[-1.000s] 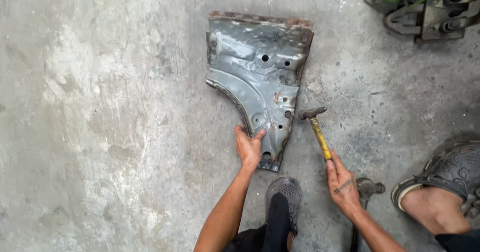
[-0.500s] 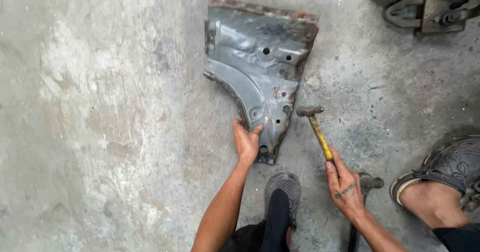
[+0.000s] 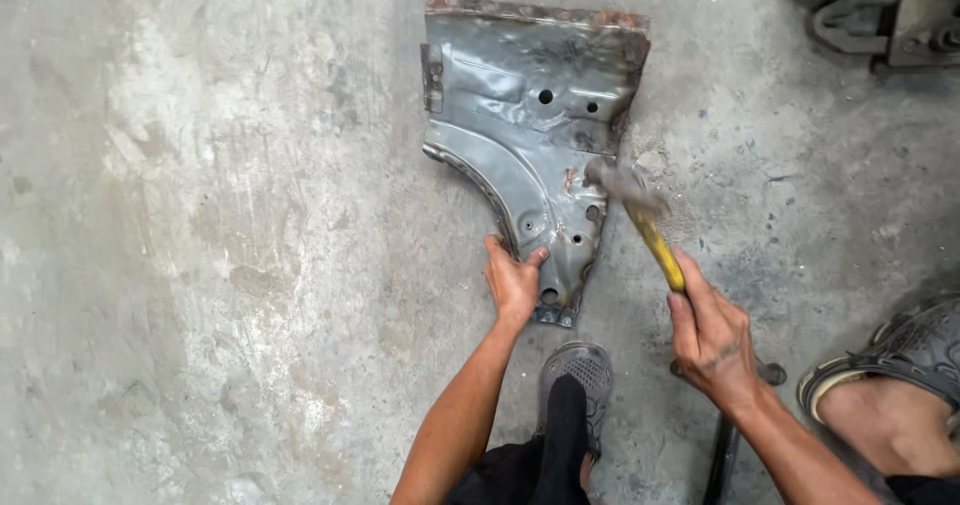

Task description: The person repeatedly hammers a detached metal car panel on the floor to shape it, then lifts it to the vehicle to check fit against the body. They remove the panel, hammer it again, and repeat the fit check multiple times.

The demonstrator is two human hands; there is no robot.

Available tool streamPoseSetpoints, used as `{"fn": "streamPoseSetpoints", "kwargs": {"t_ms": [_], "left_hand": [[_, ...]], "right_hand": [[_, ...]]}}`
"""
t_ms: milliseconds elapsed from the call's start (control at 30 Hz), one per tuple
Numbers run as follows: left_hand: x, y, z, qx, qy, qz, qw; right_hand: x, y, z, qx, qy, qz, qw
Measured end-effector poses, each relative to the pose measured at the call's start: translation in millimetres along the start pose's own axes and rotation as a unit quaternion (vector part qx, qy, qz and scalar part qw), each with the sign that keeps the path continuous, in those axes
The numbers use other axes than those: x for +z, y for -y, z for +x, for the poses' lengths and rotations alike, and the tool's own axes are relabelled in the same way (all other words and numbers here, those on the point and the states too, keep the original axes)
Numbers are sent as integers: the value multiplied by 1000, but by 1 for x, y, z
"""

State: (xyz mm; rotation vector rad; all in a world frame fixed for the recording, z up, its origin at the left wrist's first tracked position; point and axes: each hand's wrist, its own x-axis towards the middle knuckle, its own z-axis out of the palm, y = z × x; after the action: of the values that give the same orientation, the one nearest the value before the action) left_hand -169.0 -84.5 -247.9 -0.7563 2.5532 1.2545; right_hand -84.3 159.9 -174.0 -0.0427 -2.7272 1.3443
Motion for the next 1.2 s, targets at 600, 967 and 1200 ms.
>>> {"fn": "streamPoseSetpoints", "kwargs": {"t_ms": [600, 967, 1200], "left_hand": [[-1, -3, -2, 21, -20, 36, 999], [-3, -7, 3, -8, 2, 24, 1000], [-15, -6, 8, -44, 81, 24, 995]], "right_hand": [[8, 4, 23, 143, 170, -146, 964], [25, -21, 17, 185, 212, -163, 946], [33, -39, 19, 173, 195, -192, 946]]}}
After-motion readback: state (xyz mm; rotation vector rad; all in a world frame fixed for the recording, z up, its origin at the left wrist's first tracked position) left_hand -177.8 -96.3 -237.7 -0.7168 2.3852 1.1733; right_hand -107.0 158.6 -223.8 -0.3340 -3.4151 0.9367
